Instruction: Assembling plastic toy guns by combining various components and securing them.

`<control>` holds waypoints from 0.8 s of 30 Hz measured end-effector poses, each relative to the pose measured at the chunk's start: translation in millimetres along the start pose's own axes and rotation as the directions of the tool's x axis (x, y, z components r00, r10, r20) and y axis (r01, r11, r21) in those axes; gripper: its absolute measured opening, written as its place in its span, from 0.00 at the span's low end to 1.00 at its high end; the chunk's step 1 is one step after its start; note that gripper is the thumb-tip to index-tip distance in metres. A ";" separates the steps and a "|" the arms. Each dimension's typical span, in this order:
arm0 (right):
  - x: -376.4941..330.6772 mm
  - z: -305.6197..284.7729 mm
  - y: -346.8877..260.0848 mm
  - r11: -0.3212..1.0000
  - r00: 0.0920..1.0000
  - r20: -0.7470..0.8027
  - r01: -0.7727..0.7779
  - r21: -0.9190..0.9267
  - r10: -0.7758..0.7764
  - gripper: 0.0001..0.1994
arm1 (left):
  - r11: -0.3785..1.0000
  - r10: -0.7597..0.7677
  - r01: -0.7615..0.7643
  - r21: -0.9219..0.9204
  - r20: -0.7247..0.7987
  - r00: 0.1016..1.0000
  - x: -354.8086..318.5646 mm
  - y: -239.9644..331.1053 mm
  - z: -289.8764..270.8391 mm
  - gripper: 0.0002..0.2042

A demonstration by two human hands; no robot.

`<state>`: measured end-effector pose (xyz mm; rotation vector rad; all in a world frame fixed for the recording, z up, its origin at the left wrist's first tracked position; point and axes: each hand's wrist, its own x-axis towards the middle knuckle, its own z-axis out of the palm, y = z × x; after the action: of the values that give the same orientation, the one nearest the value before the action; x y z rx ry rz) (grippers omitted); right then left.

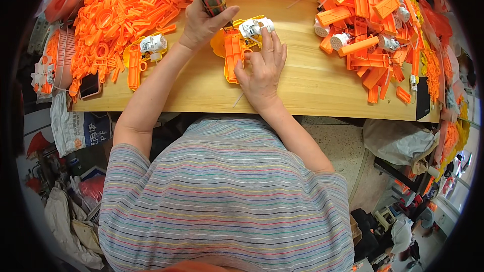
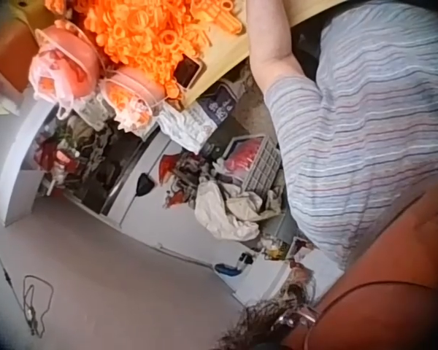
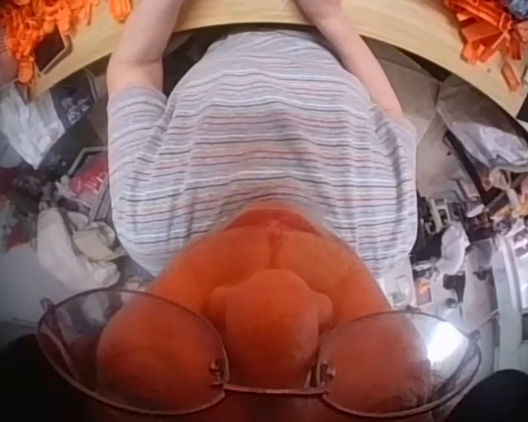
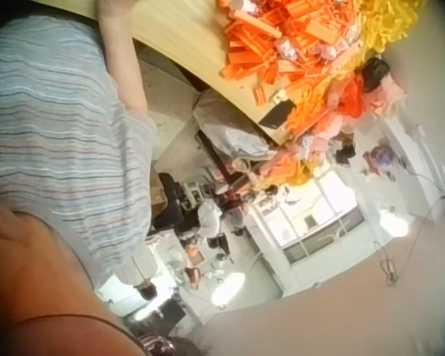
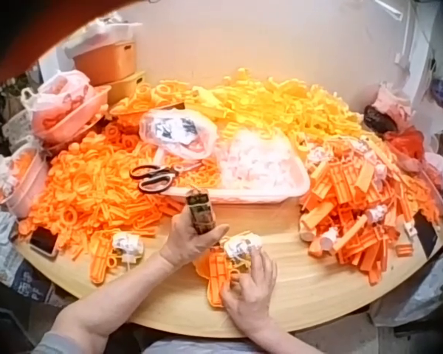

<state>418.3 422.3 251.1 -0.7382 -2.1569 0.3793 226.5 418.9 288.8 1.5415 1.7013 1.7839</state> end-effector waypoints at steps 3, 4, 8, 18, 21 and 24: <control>-2.5 0.1 -0.2 1.000 1.000 0.014 -0.003 -0.004 0.003 0.08 | 1.000 -0.005 0.005 0.012 0.003 1.000 -0.9 -4.5 -0.7 0.20; -2.9 0.5 0.0 1.000 1.000 0.015 -0.005 -0.004 0.005 0.08 | 1.000 -0.014 0.014 0.001 -0.004 1.000 -1.4 -5.1 -0.4 0.20; -3.4 1.8 1.0 1.000 1.000 0.019 -0.012 0.005 0.012 0.08 | 1.000 -0.017 0.017 -0.014 -0.031 0.999 -4.2 -7.8 1.4 0.20; -1.5 2.6 1.0 1.000 1.000 0.024 -0.013 -0.013 0.013 0.07 | 0.999 -0.047 0.047 -0.004 -0.091 0.995 -5.8 -8.9 3.1 0.20; -1.8 2.3 0.9 1.000 1.000 0.025 -0.014 -0.012 0.015 0.07 | 0.999 -0.041 0.042 0.005 -0.084 0.996 -5.6 -10.6 3.3 0.20; -1.3 2.3 0.6 1.000 1.000 0.021 -0.018 -0.015 0.018 0.07 | 0.999 -0.045 0.046 0.008 -0.060 0.997 -2.9 -9.1 2.7 0.20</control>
<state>417.4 422.0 248.6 -0.7656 -2.1764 0.3832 225.5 421.0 279.1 1.4552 1.7593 1.8191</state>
